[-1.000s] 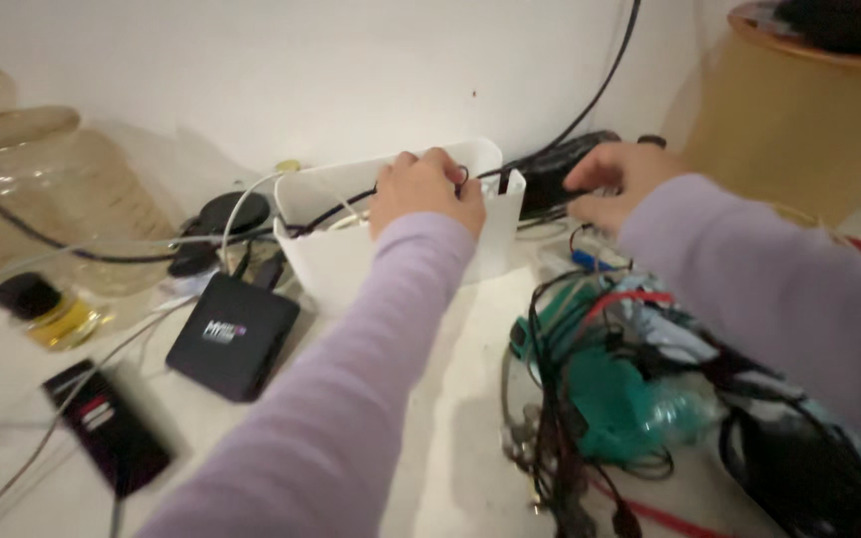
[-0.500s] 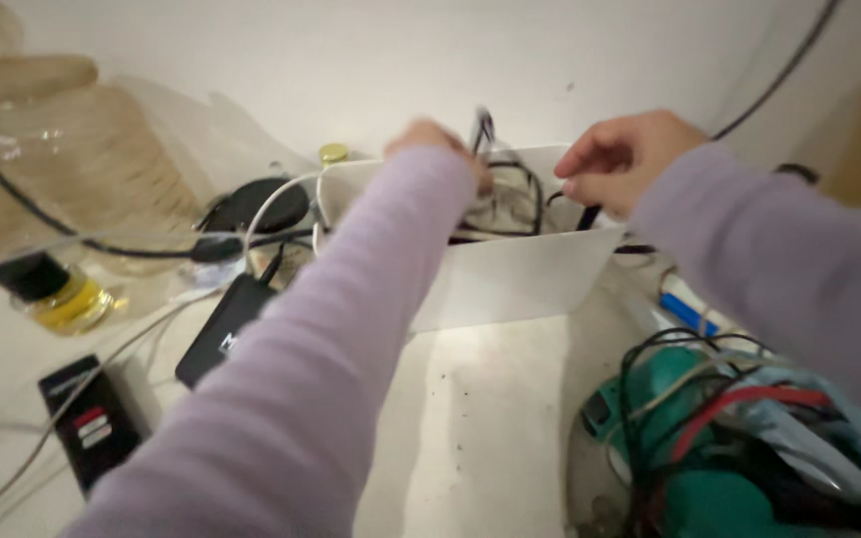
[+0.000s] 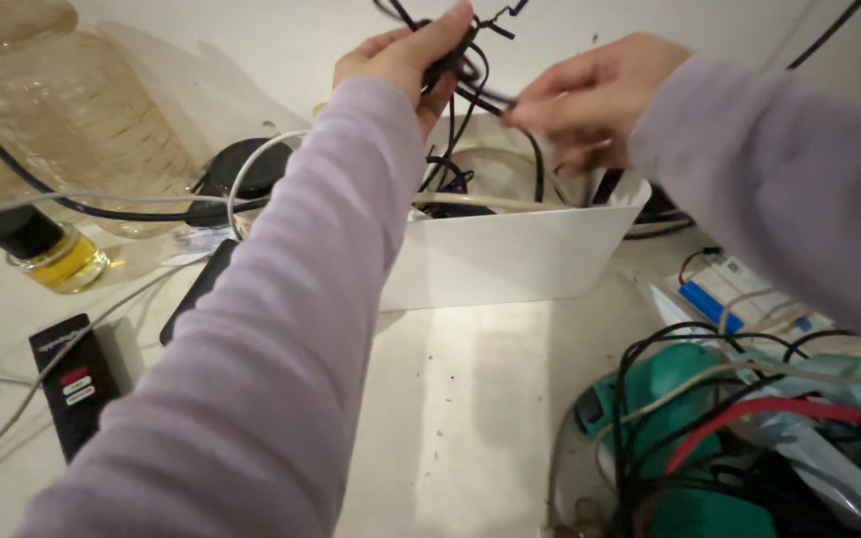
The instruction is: The person organizes a cluttered collection of cables and small electronics on a white surface. They untangle wires, place them into a white storage bin, and handle a teal game controller and a black power adapter. The person also moves small bottles and jars to clear space for the cables.
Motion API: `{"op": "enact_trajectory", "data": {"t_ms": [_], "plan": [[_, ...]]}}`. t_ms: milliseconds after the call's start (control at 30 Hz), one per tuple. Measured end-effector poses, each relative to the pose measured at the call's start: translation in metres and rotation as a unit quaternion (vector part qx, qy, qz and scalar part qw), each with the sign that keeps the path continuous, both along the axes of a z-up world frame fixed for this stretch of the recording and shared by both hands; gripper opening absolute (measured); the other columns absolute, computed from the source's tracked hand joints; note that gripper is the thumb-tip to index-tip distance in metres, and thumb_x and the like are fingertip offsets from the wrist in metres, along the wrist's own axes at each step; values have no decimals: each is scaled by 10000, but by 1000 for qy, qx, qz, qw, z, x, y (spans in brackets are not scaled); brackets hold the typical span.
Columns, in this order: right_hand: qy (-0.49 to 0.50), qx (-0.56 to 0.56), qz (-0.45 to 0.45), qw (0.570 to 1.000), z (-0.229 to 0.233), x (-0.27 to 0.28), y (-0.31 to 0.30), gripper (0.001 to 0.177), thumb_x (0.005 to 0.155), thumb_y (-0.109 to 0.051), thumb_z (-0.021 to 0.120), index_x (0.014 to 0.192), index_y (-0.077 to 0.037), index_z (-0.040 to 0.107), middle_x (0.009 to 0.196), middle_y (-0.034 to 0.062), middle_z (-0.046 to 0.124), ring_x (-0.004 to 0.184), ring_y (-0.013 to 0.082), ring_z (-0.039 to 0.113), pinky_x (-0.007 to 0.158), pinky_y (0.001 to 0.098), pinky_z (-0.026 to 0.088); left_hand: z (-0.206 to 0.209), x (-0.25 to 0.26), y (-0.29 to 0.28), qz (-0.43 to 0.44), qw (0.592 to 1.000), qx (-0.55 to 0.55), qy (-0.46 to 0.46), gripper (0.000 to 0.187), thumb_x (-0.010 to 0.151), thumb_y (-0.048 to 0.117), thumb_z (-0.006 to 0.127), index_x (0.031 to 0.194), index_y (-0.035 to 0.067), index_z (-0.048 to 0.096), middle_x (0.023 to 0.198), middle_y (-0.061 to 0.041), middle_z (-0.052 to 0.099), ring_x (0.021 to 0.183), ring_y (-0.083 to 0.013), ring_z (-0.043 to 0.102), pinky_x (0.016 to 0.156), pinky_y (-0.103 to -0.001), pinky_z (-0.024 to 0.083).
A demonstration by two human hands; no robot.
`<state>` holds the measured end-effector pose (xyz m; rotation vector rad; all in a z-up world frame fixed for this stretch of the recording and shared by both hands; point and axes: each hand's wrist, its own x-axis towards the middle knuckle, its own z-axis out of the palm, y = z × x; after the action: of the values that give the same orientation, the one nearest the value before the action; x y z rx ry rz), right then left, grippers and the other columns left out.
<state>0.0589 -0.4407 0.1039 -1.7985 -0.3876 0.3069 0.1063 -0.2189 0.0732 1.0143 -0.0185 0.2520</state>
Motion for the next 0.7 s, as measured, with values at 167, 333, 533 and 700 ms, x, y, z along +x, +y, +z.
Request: {"op": "enact_trajectory", "data": {"t_ms": [167,333,533,700], "plan": [[-38,35,-59,997,4,16,-33,271,978,-205,713,1127,20,686,643,-14,470,598,110,453,630,310,465,0,-3,-8,-52,998,-12,-13,303,688,-3,819,961,29,689,907,-146,736,819,-242,735,660,-311,665],[-28,87,-97,991,1,29,-49,237,1003,-259,733,1077,-42,675,671,-49,480,616,88,471,677,274,501,9,-13,-20,-27,995,90,-27,293,725,175,903,866,37,686,828,-83,728,726,-169,694,612,-276,630],[-21,21,-124,992,7,17,-7,248,885,-183,762,1054,-7,721,803,-6,634,712,82,611,717,330,617,9,-30,-38,1,964,266,19,510,711,476,924,849,114,593,732,-71,589,594,-173,555,500,-312,469],[-57,53,-127,989,-29,-11,35,177,825,-124,760,982,-46,783,899,74,792,720,159,718,672,350,594,6,-31,-33,99,910,395,-81,453,613,276,965,787,133,573,759,-2,740,714,-126,719,660,-295,629]]}}
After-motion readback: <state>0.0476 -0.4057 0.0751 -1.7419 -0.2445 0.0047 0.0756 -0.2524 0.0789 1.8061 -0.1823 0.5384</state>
